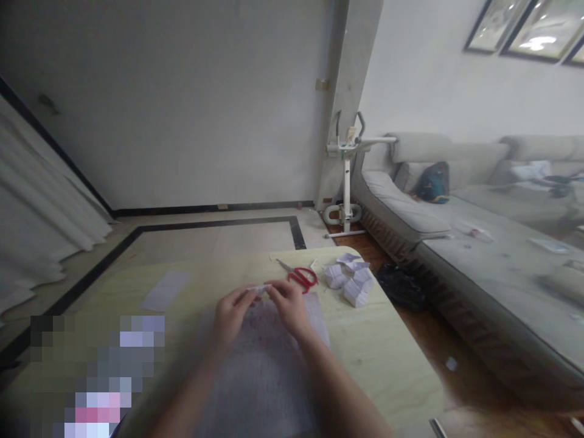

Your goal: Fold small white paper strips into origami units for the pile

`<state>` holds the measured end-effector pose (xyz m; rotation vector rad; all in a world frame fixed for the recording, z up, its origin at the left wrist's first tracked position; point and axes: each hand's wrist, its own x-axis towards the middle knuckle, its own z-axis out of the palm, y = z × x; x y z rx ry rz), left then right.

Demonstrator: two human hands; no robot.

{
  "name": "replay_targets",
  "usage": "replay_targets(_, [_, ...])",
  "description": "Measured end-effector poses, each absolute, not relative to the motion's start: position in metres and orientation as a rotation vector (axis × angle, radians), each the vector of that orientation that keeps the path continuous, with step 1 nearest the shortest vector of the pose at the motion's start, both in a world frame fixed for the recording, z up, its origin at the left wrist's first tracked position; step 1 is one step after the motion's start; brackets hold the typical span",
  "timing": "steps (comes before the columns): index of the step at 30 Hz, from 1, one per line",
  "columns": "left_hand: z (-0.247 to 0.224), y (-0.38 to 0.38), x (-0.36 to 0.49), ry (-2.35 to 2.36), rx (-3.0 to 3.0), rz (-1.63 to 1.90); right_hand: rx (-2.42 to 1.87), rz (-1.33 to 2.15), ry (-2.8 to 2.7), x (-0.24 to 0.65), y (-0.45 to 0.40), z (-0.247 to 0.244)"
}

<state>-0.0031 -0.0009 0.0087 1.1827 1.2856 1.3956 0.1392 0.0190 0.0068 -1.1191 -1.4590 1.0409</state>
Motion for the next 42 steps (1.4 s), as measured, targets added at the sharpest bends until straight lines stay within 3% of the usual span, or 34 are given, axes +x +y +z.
replay_targets(25, [0.0077, 0.0006, -0.0072, 1.374, 1.281, 1.371, -1.142, 1.159, -1.381, 0.1364, 0.018, 0.0082])
replay_targets(42, [0.011, -0.0011, -0.007, 1.331, 1.255, 1.304, -1.197, 1.061, -1.425, 0.138, 0.0183, 0.0097])
